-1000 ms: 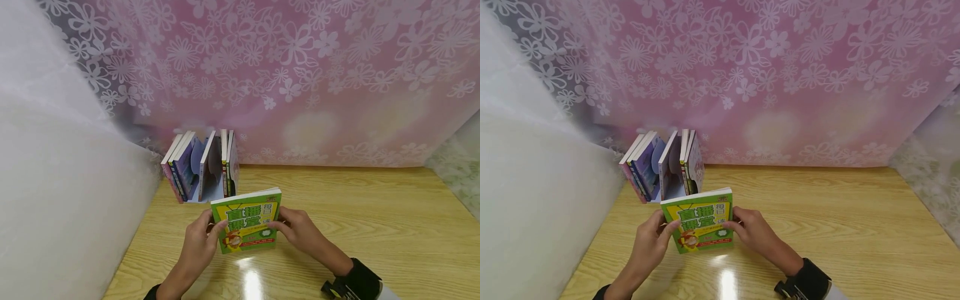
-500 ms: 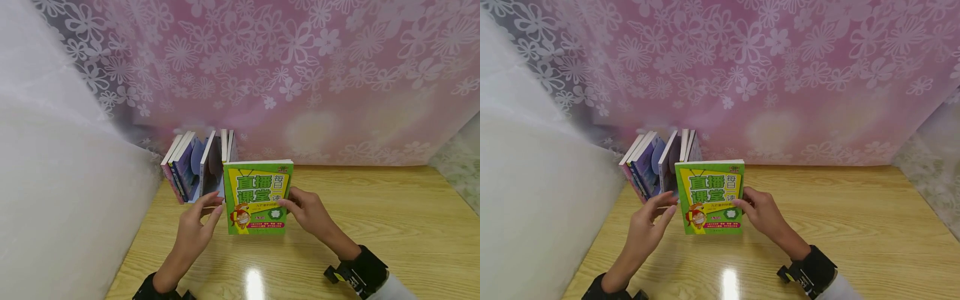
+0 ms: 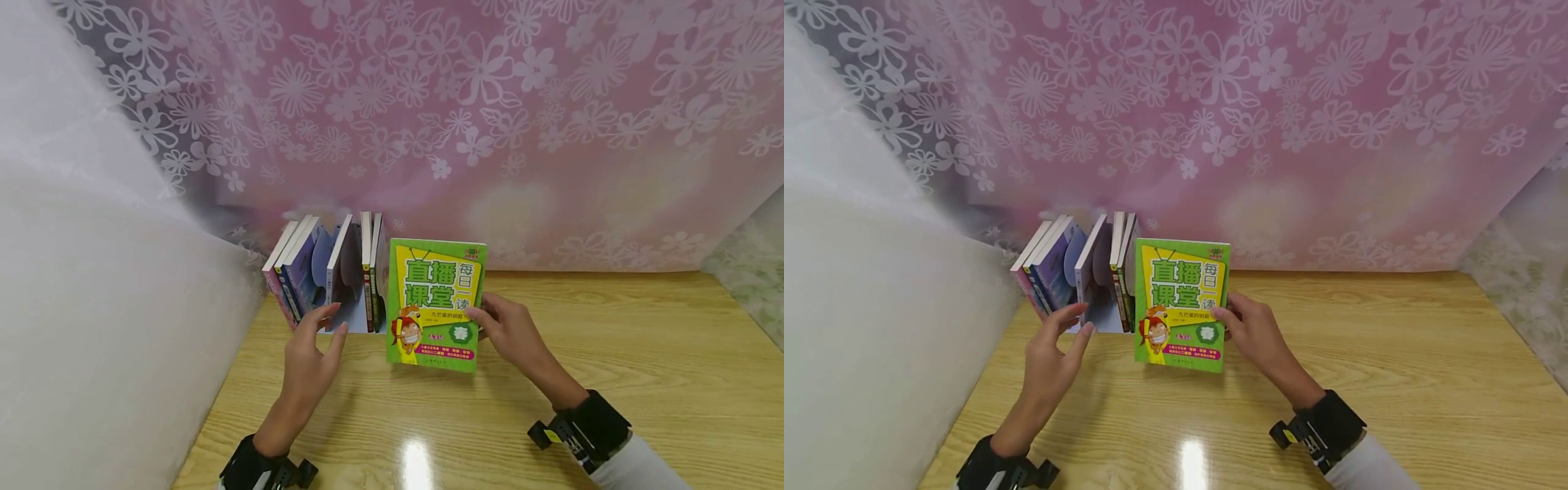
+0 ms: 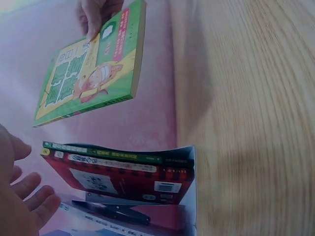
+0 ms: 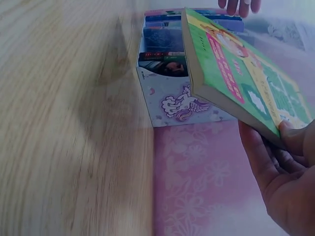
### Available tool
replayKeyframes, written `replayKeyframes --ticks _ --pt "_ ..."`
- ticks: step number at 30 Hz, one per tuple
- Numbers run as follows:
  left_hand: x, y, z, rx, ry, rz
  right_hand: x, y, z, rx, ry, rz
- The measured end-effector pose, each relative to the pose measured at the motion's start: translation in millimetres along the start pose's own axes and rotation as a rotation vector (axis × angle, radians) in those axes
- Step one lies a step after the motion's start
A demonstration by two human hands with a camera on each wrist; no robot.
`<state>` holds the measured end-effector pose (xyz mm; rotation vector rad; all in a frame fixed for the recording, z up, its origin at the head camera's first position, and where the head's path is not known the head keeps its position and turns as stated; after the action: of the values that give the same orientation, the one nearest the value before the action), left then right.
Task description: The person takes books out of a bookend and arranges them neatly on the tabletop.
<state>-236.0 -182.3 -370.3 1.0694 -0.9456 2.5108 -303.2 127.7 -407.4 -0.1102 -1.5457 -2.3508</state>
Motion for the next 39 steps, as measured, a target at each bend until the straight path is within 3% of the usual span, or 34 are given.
replayKeyframes --ticks 6,14,21,27,34,39 --pt "3.4 19.0 2.0 0.018 -0.117 0.020 15.5 -14 -4 -0.002 0.006 -0.103" --pt "9.8 48.6 -2.4 0.070 -0.189 0.031 37.9 -31 -16 -0.017 0.038 -0.170" --pt "22.7 66.4 -16.6 0.008 -0.111 0.116 54.1 -48 -27 -0.047 0.068 -0.229" --pt "30.8 74.0 -31.1 -0.027 -0.024 0.126 65.8 -54 -36 -0.100 0.073 -0.246" --pt "35.2 75.3 -35.2 0.054 -0.048 0.087 74.1 -63 -39 -0.250 0.053 -0.241" --pt "32.0 79.9 -40.0 0.101 -0.043 0.103 75.8 -70 -40 -0.312 0.042 -0.282"
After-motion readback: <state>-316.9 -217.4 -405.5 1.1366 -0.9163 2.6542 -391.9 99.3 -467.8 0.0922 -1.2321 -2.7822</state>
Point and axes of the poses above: each hand's wrist, its own x-axis towards the middle knuckle, its own z-axis out of the back of the hand, y = z × x, the point moved 9 cm from there along x, towards the middle knuckle, and after that the axes turned 6 degrees about x, right-handed, at the moved point
